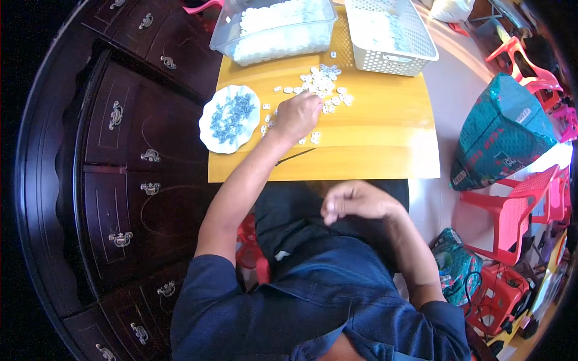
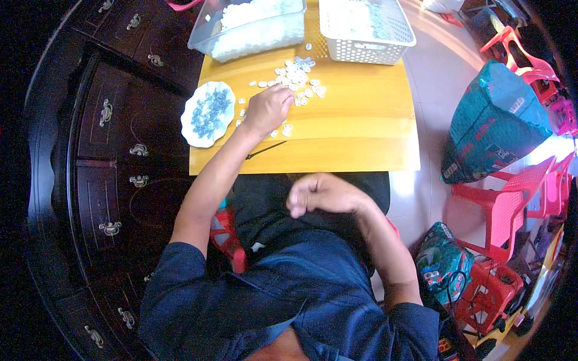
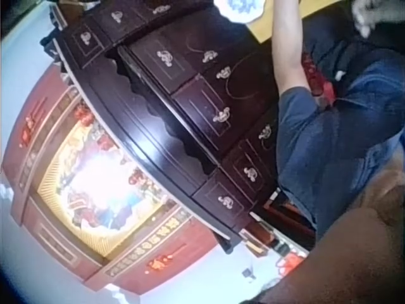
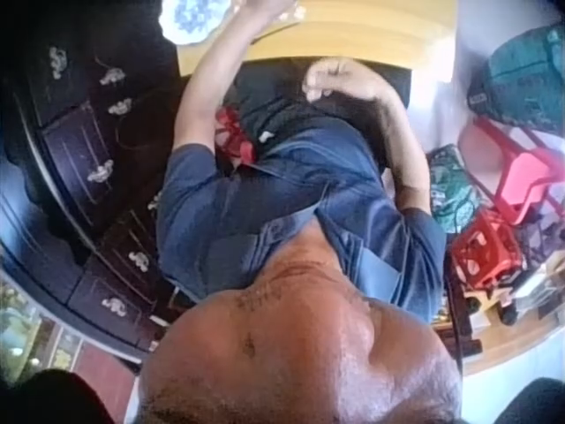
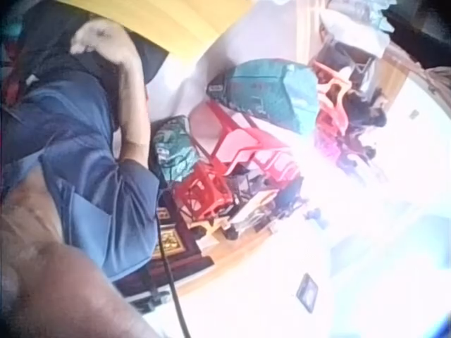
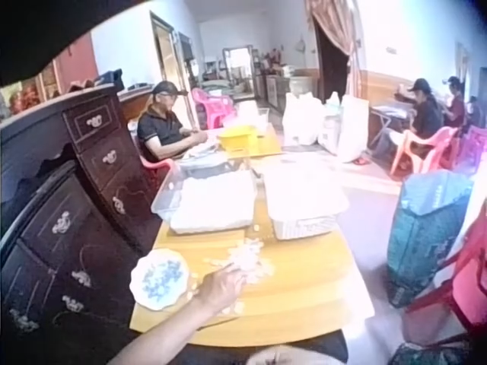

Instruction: The recorder is manually assembling small white plastic components by inserting metal pins into them while seated at a workbench.

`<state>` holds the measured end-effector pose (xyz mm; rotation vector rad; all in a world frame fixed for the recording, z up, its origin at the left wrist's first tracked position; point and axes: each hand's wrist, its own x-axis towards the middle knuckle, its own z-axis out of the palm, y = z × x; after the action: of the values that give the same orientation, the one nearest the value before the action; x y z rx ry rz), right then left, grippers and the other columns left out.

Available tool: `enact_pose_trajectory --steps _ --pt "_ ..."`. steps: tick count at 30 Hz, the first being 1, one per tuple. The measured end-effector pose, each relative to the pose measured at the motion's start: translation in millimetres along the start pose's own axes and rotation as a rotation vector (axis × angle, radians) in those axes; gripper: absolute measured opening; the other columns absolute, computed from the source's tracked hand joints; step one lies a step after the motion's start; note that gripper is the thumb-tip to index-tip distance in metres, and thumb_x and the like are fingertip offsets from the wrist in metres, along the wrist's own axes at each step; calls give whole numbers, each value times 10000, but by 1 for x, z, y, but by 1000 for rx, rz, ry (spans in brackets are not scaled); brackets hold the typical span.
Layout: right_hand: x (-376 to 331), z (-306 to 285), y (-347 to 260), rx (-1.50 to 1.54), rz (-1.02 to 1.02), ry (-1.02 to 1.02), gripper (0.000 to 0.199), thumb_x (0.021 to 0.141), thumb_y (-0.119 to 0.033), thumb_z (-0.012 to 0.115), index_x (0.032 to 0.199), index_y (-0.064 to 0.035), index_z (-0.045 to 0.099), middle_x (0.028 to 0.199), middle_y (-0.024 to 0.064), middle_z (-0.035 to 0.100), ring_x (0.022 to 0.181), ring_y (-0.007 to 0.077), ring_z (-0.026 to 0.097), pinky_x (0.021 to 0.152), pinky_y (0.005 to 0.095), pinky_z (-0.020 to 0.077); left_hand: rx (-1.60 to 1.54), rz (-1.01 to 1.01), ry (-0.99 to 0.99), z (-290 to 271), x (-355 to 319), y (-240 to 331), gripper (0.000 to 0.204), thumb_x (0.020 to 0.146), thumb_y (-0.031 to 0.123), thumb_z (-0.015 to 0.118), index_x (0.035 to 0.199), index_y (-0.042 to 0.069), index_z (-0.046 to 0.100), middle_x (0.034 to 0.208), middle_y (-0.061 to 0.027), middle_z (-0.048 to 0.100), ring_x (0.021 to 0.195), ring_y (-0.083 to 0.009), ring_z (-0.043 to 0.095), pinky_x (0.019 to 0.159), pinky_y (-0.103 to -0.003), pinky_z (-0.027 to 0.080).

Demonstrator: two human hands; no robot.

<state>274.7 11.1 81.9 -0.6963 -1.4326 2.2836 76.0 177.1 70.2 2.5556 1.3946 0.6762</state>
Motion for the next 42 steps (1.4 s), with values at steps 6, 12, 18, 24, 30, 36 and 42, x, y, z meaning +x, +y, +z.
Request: enact_pose_trajectory --steps 6,12,18,24,30,36,42 --pt "36 -41 -22 -189 -301 623 178 1001 -181 619 988 -10 668 863 25 699 804 84 625 769 245 500 -109 -31 141 -3 -8 0 127 915 169 605 877 81 689 896 -122 686 812 -345 674 711 -461 540" --pt "62 -50 -25 -161 -345 823 186 989 -178 634 958 1 672 811 17 682 742 78 613 704 243 507 -232 -71 196 -13 -12 1 109 912 148 627 899 57 686 899 -136 698 820 -350 674 726 -443 535" --pt "73 -43 -34 1 -311 810 229 1021 -237 585 991 -27 669 861 14 682 787 86 612 734 243 484 -508 -68 163 -33 -21 32 81 899 67 658 936 3 692 862 -145 686 757 -292 674 681 -361 526" --pt "67 -39 -31 238 -281 707 227 1022 -275 561 901 -106 652 815 -19 657 737 68 583 667 222 437 -452 14 177 -40 -38 48 62 888 82 655 912 27 670 851 -128 664 784 -327 667 682 -400 527" --pt "64 -42 -22 275 -285 710 167 993 -200 613 927 -60 676 804 4 672 706 70 581 643 219 455 -496 -20 142 -41 -46 49 55 888 42 656 913 -7 659 835 -138 649 757 -289 660 684 -371 518" --pt "67 -44 -22 58 -331 757 137 983 -162 642 949 -37 688 816 3 680 714 62 590 649 219 477 -500 -71 170 -38 -51 48 81 898 74 639 900 -4 618 841 -144 650 755 -293 656 669 -367 509" --pt "73 -38 -28 -194 -336 819 123 963 -127 668 923 -12 687 799 -13 674 721 46 597 674 215 490 -637 -188 112 -31 -53 39 128 930 143 590 864 33 593 787 -155 659 730 -373 647 640 -430 507"
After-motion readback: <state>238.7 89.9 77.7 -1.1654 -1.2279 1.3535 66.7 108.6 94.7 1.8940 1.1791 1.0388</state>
